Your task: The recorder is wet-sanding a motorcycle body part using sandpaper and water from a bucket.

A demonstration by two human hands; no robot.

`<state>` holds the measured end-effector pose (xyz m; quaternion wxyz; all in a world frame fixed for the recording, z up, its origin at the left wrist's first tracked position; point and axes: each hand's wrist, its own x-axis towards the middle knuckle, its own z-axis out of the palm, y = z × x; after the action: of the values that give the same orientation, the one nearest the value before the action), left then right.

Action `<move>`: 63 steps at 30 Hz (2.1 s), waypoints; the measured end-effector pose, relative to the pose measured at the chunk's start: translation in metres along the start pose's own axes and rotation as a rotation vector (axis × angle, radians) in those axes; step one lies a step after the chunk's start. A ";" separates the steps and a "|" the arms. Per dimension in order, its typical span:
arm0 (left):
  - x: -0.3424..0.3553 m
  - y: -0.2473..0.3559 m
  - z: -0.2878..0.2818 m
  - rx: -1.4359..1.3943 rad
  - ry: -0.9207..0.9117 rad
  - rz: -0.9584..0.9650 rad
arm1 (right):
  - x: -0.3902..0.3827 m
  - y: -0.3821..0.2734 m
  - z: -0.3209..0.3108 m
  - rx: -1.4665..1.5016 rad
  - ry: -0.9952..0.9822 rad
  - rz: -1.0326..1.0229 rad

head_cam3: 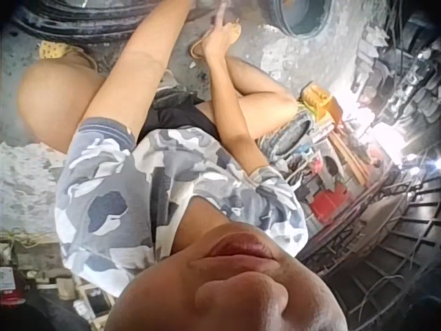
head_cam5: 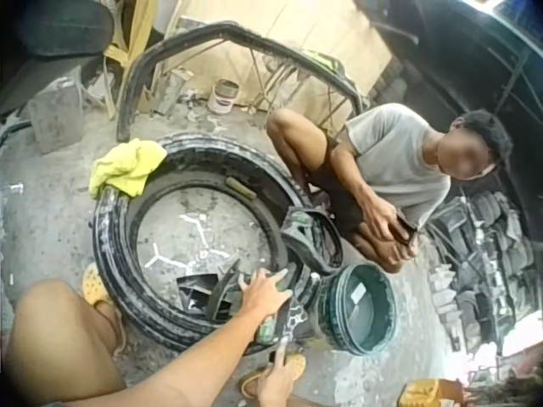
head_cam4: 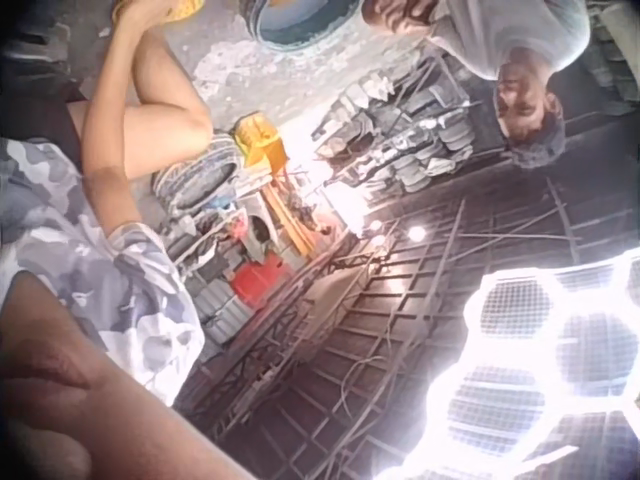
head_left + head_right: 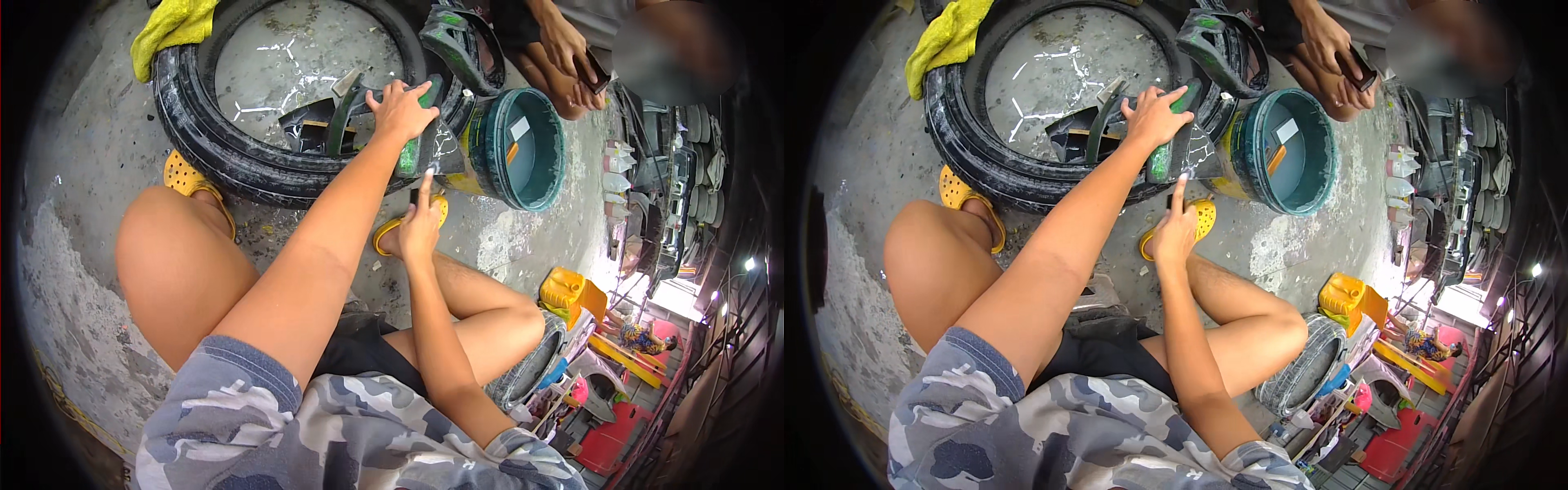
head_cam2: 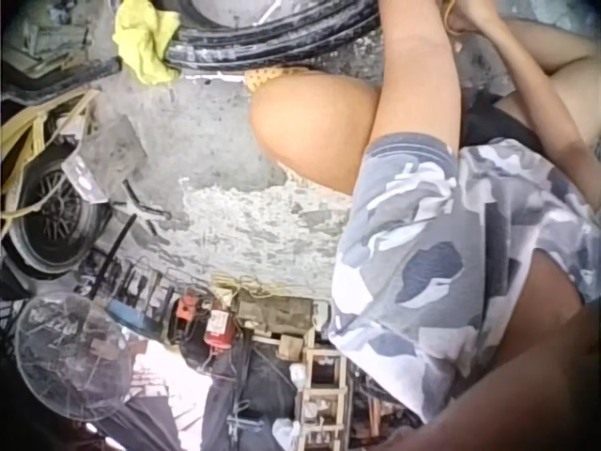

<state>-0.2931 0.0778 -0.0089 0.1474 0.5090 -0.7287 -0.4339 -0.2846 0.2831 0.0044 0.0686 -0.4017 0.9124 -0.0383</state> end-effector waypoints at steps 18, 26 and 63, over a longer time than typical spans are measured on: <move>0.001 0.003 -0.002 -0.012 0.006 0.010 | 0.036 -0.008 -0.020 0.607 0.378 0.015; 0.000 0.003 -0.003 -0.068 0.015 0.018 | 0.036 -0.022 0.007 0.437 0.582 -0.003; 0.000 0.004 0.000 -0.051 0.020 0.018 | 0.025 -0.029 -0.002 0.446 0.500 0.017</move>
<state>-0.2956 0.0787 -0.0053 0.1715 0.5026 -0.7205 -0.4459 -0.2803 0.2450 0.0078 -0.0708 -0.3471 0.8736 -0.3337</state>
